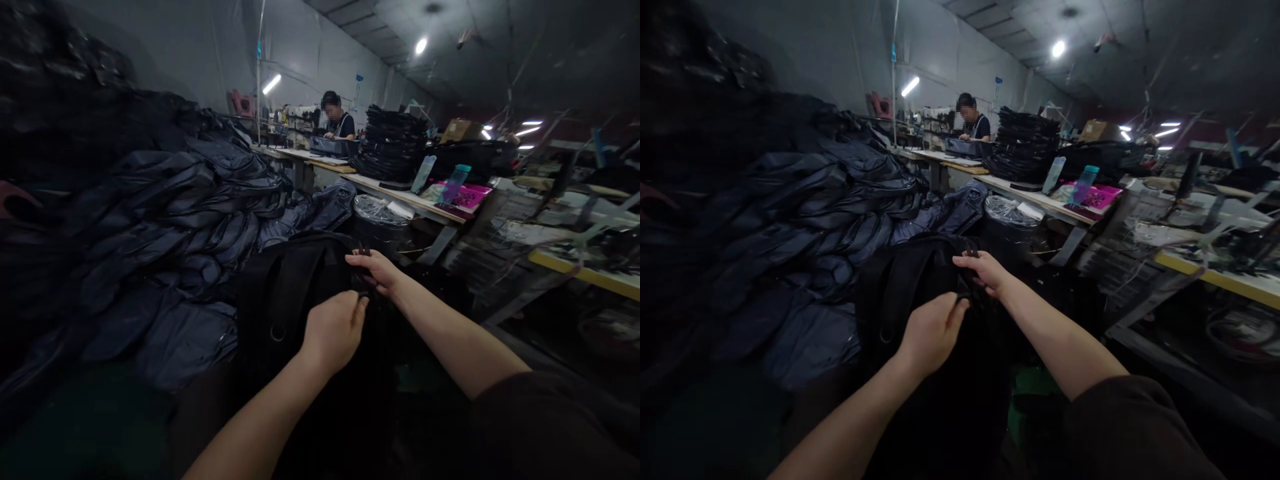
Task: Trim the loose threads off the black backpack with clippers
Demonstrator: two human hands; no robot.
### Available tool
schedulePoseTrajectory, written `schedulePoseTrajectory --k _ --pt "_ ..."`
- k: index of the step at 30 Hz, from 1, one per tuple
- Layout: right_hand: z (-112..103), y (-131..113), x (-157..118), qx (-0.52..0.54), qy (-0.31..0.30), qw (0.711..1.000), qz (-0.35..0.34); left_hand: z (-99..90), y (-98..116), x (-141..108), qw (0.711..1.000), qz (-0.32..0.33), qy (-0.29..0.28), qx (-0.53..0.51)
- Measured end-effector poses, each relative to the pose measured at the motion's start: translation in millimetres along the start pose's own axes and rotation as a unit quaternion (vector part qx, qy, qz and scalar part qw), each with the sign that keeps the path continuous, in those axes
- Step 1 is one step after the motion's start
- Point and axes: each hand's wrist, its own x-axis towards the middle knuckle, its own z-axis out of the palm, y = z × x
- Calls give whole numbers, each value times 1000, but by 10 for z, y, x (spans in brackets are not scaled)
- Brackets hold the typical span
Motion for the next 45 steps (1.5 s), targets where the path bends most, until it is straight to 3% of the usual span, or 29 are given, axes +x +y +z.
schedulePoseTrajectory --k 4,6,11,16,19,21,23,25,30,36,38,40,41,43,45 --pt "-13 46 0 39 -24 999 0 -237 -383 57 988 -114 32 -104" --pt "11 56 7 48 -37 998 -1 -281 -524 89 983 -136 35 -119" --pt "28 98 55 40 -35 999 -8 -318 -749 87 979 -171 44 -99" --pt "-20 148 91 39 -9 999 -4 -439 -1112 -34 969 -235 69 -36" --pt "-4 151 94 46 -16 999 3 -467 -1233 -77 961 -244 132 4" --pt "20 147 95 45 -18 999 8 -455 -1187 -84 950 -238 200 31" --pt "42 144 97 47 -22 999 12 -431 -1042 -89 941 -216 254 61" --pt "59 146 100 52 -29 998 16 -405 -841 -102 943 -171 274 77" --pt "84 152 98 64 -54 996 25 -294 -427 -135 976 -51 206 41" --pt "72 156 79 60 -52 997 21 -53 -353 -164 983 -51 177 -1" --pt "63 158 73 57 -49 997 24 -20 -375 -168 980 -60 190 -2" --pt "65 156 71 56 -54 997 22 -53 -388 -142 981 -30 191 7" --pt "72 152 71 55 -59 997 17 -96 -387 -111 985 14 169 17" --pt "107 136 76 57 -68 996 7 -224 -364 -12 985 149 63 56" --pt "173 113 88 63 -82 995 10 -370 -313 122 952 276 -72 114"
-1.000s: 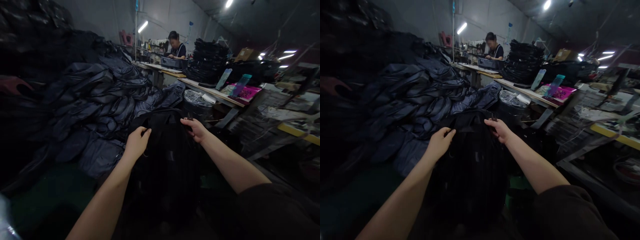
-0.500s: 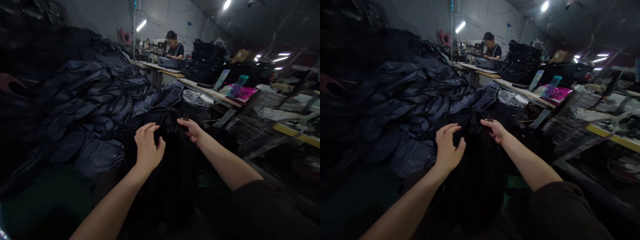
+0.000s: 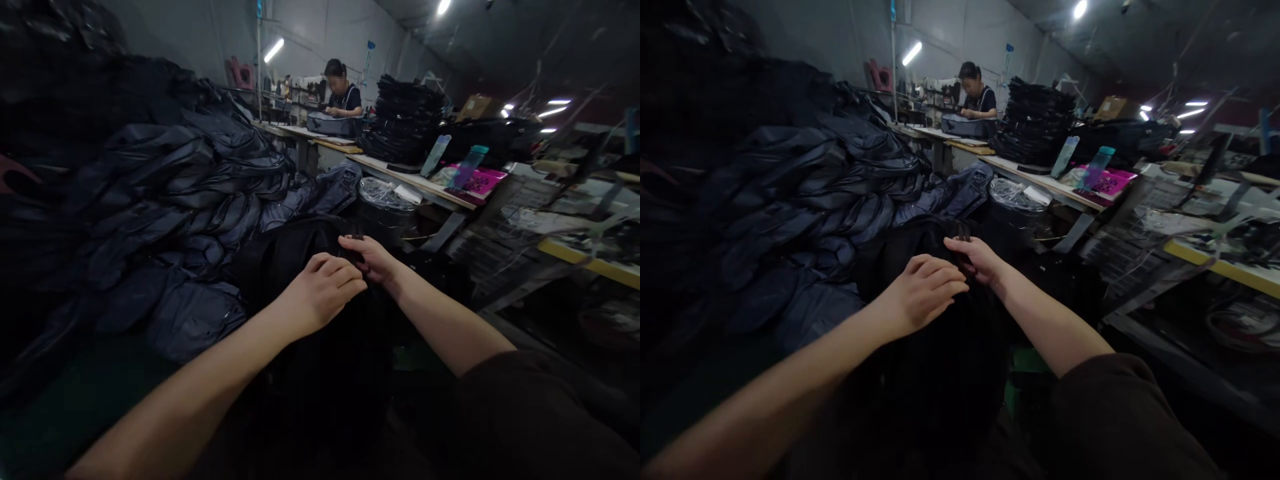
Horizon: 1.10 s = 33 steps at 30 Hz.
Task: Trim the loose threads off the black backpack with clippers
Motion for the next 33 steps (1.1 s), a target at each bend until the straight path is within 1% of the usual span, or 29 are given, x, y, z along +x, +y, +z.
schedulePoseTrajectory --k 1,2,3,6,9,11,13,15,17,19,21,23,26,28,30,31,33 --pt "45 -8 16 9 -6 1000 6 -77 -22 61 997 48 -55 22" --pt "97 -15 34 22 -13 1000 13 -143 -40 121 991 77 -95 48" --pt "157 -22 54 35 -21 999 21 -196 -54 174 985 94 -122 73" --pt "356 -36 106 53 -43 997 31 -278 -109 249 968 123 -182 123" --pt "515 -44 113 41 -49 997 36 -330 -278 159 962 129 -213 110" --pt "547 -47 76 32 -29 999 3 -411 -473 30 964 93 -227 107" --pt "511 -46 8 25 11 998 -51 -548 -699 -108 962 25 -245 116" --pt "436 -36 -77 19 56 995 -81 -719 -906 -207 958 -48 -254 126" --pt "365 -14 -161 2 89 993 -79 -886 -1050 -231 954 -117 -235 147" --pt "336 12 -236 -22 120 989 -85 -1014 -1105 -172 945 -189 -194 185" --pt "358 29 -309 -58 155 978 -127 -1097 -1072 -57 929 -252 -158 221" --pt "420 24 -395 -109 175 960 -190 -1161 -978 63 915 -294 -145 236" --pt "536 -21 -544 -199 162 930 -262 -1278 -809 157 905 -343 -129 218" --pt "599 -62 -616 -253 142 914 -282 -1361 -708 133 902 -371 -106 195" --pt "643 -89 -629 -294 125 900 -296 -1399 -611 43 901 -392 -85 167" --pt "661 -91 -610 -307 114 896 -300 -1386 -561 -23 901 -400 -82 147" --pt "697 -67 -538 -318 85 893 -306 -1290 -458 -185 906 -404 -92 92"
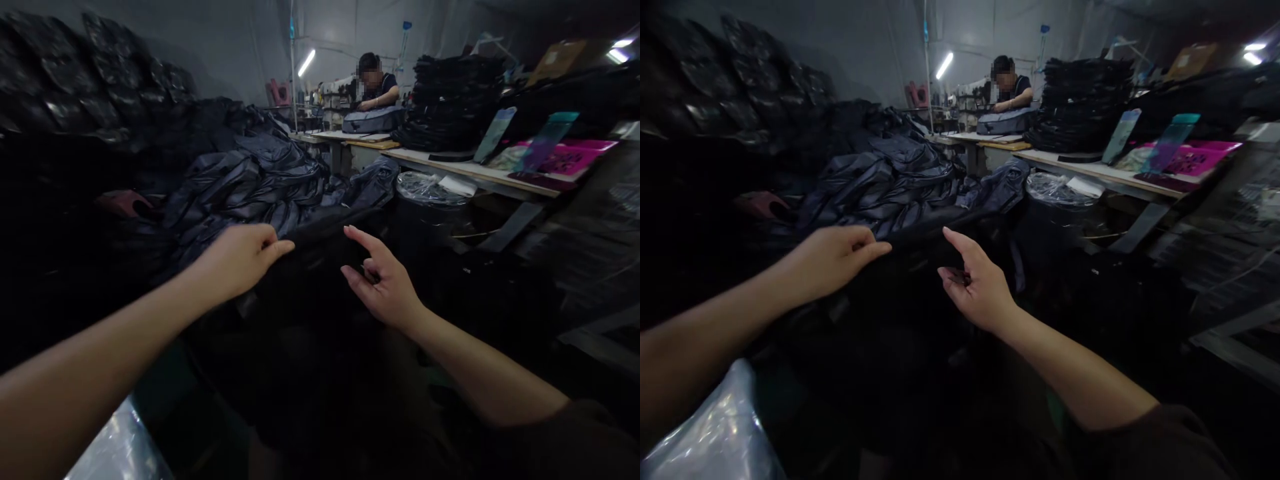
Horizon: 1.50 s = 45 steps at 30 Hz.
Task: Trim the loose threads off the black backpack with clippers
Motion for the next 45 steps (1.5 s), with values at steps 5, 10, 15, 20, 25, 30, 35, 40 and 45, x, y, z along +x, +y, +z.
schedulePoseTrajectory --k 5,10,15,20,25,30,35,40,45 --pt "236 97 38 -4 -166 985 -50 416 -121 -424 986 17 -104 -128" --pt "406 45 14 -112 -237 961 -89 413 -316 -806 974 -24 -108 -197" --pt "536 -4 57 -195 -266 938 -107 408 -377 -1124 978 -51 -42 -199" --pt "640 -84 39 -232 -310 914 -122 531 -468 -1233 964 -115 -78 -225" --pt "717 -155 -58 -293 -296 902 -116 559 -559 -1237 930 -165 -131 -302" --pt "782 -147 -127 -349 -255 896 -107 616 -585 -1223 910 -184 -147 -340" --pt "834 -108 -130 -357 -249 894 -112 720 -646 -1170 923 -176 -114 -323" --pt "875 -78 -84 -341 -265 896 -103 792 -711 -1158 941 -151 -49 -298" --pt "916 -36 -43 -335 -261 900 -101 794 -712 -1269 938 -91 -3 -334"
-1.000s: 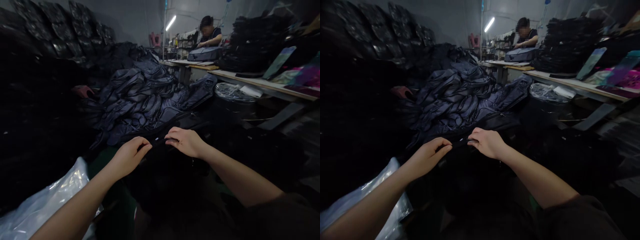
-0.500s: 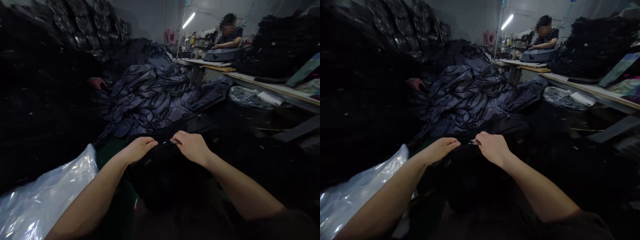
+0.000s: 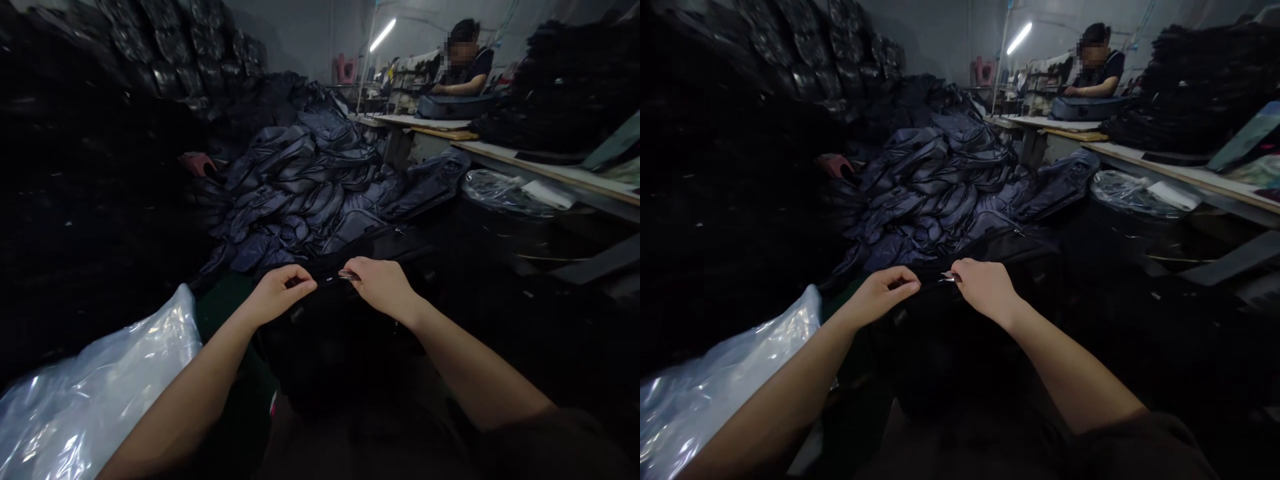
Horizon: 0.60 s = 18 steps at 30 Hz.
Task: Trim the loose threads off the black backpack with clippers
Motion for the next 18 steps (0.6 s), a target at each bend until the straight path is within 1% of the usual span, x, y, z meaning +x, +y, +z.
schedulePoseTrajectory --k 2,4,6,9,11,13,18 --pt "10 6 9 2 3 1000 0 -3 11 -31 1000 27 4 4" --pt "14 9 10 9 2 1000 2 -11 35 -39 1000 27 2 5" --pt "13 11 8 20 -1 1000 2 -23 67 -31 1000 -16 -22 -10" --pt "9 13 -2 30 -6 1000 1 -39 111 -14 990 -105 -69 -56" --pt "4 10 -13 35 -10 999 3 -41 125 -8 983 -140 -87 -85" --pt "-3 3 -26 42 -12 999 4 -37 128 -7 979 -151 -94 -102" --pt "5 15 -28 62 -1 998 8 -29 94 -2 975 -154 -100 -124"
